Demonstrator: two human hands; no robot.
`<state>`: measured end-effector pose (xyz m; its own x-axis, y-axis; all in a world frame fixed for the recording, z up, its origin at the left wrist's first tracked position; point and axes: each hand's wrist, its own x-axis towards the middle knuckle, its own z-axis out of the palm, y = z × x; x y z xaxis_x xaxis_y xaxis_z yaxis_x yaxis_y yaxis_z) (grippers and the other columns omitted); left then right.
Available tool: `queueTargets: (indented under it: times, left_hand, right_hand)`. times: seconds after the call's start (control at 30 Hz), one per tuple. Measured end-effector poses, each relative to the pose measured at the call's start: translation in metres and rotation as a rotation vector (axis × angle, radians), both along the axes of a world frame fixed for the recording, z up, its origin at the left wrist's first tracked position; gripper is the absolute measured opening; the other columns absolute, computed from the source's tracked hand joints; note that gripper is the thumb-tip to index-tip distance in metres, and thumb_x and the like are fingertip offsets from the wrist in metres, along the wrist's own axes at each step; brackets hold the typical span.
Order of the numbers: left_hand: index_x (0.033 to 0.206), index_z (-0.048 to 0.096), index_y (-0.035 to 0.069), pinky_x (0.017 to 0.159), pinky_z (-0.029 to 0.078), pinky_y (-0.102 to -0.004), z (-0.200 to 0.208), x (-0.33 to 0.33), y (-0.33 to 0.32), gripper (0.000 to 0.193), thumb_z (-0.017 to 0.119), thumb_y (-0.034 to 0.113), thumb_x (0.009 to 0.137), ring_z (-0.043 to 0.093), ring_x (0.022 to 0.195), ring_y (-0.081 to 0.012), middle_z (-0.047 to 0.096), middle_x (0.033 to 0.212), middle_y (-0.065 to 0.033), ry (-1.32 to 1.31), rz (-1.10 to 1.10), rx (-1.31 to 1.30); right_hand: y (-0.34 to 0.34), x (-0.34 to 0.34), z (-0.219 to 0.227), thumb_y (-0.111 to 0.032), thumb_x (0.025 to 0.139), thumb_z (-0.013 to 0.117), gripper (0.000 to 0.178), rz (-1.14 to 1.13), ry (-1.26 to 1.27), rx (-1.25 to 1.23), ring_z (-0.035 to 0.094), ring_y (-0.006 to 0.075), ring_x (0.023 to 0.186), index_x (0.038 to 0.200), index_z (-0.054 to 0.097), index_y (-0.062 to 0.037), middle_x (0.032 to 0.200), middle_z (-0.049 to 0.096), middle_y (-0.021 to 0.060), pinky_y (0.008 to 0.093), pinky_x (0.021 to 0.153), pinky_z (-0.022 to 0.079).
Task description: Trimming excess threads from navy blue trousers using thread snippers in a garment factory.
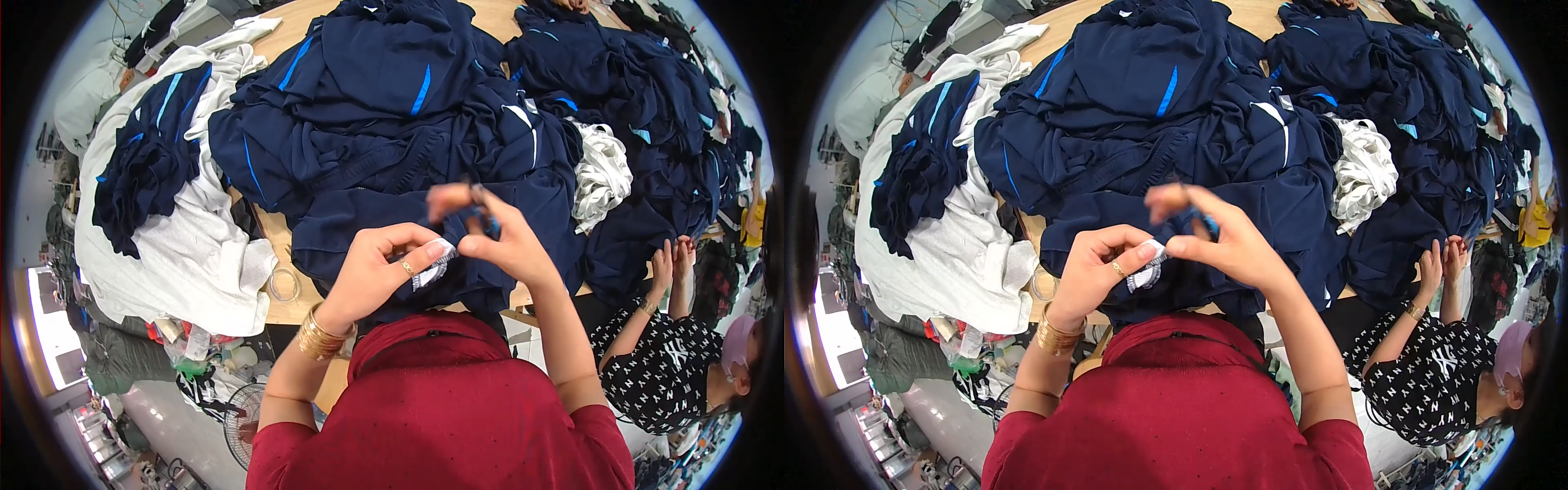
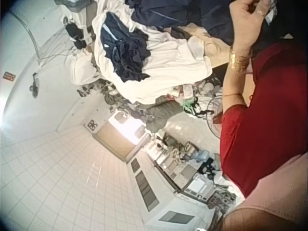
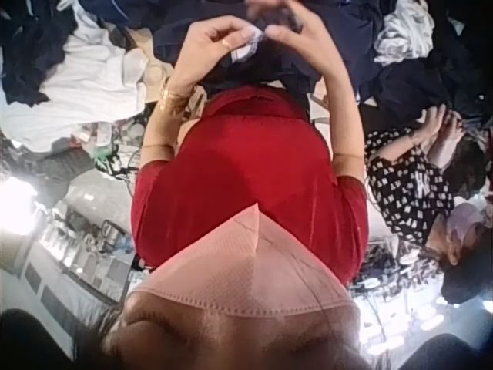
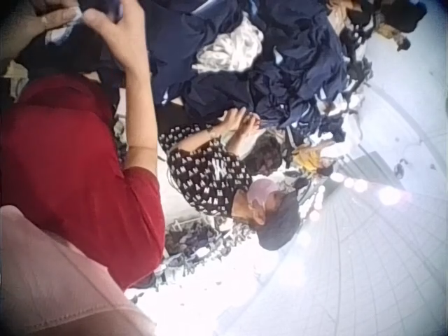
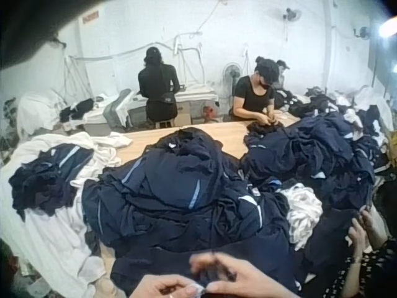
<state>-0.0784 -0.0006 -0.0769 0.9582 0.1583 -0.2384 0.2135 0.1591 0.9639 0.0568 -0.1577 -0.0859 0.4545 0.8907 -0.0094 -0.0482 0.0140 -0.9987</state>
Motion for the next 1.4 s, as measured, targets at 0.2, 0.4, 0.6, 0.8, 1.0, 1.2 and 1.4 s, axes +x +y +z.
queueTargets:
  times: [0.2, 0.4, 0.6, 0.8, 1.0, 1.2, 1.4]
  left_hand:
    - [0.082, 0.066, 0.003, 0.064, 0.042, -0.0320, 0.006, -0.002, 0.069, 0.027, 0.075, 0.027, 0.073, 0.055, 0.063, -0.0195, 0.058, 0.064, -0.0070, -0.229, -0.353, 0.917]
    - [0.083, 0.068, 0.013, 0.096, 0.031, -0.0415, -0.021, -0.028, 0.088, 0.021, 0.065, -0.001, 0.068, 0.055, 0.092, -0.0203, 0.060, 0.092, 0.0013, -0.368, 0.348, 1.520]
    - [0.107, 0.064, 0.011, 0.095, 0.037, -0.0370, -0.063, -0.078, 0.096, 0.028, 0.062, 0.003, 0.079, 0.051, 0.109, -0.0281, 0.056, 0.120, -0.0089, -0.091, 0.287, 1.229]
    - [0.124, 0.050, 0.002, 0.091, 0.043, -0.0297, -0.091, -0.136, 0.121, 0.033, 0.053, 0.015, 0.094, 0.055, 0.104, -0.0153, 0.058, 0.116, -0.0078, 0.241, 0.595, 0.583]
    - [0.130, 0.045, 0.008, 0.091, 0.044, -0.0303, -0.125, -0.129, 0.103, 0.034, 0.037, 0.019, 0.100, 0.054, 0.106, -0.0140, 0.053, 0.122, -0.0051, 0.356, 0.563, 0.149]
    - [0.118, 0.056, -0.002, 0.085, 0.044, -0.0222, -0.144, -0.134, 0.104, 0.028, 0.053, 0.007, 0.091, 0.057, 0.095, -0.0094, 0.063, 0.104, -0.0026, 0.333, 0.530, 0.263]
    - [0.081, 0.054, 0.005, 0.059, 0.037, -0.0204, -0.093, -0.084, 0.029, 0.016, 0.069, 0.013, 0.083, 0.041, 0.066, -0.0038, 0.042, 0.072, 0.0065, 0.072, 0.594, 0.195]
  right_hand:
    - [-0.012, 0.024, 0.004, -0.005, 0.078, 0.068, 0.007, -0.379, -0.171, -0.055, 0.051, 0.0051, 0.069, 0.081, 0.063, 0.0000, 0.071, 0.059, -0.0006, 0.0210, 0.065, 0.040]
    - [-0.022, 0.007, -0.023, 0.006, 0.066, 0.066, 0.022, -0.225, -0.618, -0.076, 0.061, 0.0197, 0.073, 0.086, 0.065, -0.0046, 0.079, 0.059, 0.0064, 0.0295, 0.064, 0.046]
    - [-0.056, -0.010, -0.091, 0.002, 0.073, 0.065, 0.012, -0.124, -0.472, -0.273, 0.062, 0.0215, 0.080, 0.084, 0.064, -0.0021, 0.083, 0.061, 0.0080, 0.0318, 0.071, 0.048]
    - [-0.077, 0.041, -0.097, -0.014, 0.078, 0.069, 0.042, -0.667, -0.572, -0.580, 0.059, 0.0221, 0.090, 0.116, 0.056, -0.0010, 0.098, 0.060, 0.0118, 0.0305, 0.083, 0.044]
    - [-0.034, 0.088, -0.109, -0.005, 0.077, 0.066, 0.051, -0.650, -0.837, -0.572, 0.054, 0.0333, 0.103, 0.126, 0.049, -0.0044, 0.112, 0.053, 0.0153, 0.0377, 0.088, 0.043]
    - [-0.012, 0.069, -0.095, -0.004, 0.076, 0.066, 0.044, -0.617, -1.035, -0.498, 0.048, 0.0316, 0.111, 0.119, 0.055, -0.0072, 0.118, 0.052, 0.0135, 0.0378, 0.094, 0.040]
    - [0.036, -0.062, -0.058, -0.022, 0.086, 0.065, 0.042, -0.008, -0.023, -0.268, 0.060, 0.0159, 0.095, 0.119, 0.055, 0.0012, 0.104, 0.064, 0.0114, 0.0278, 0.083, 0.047]
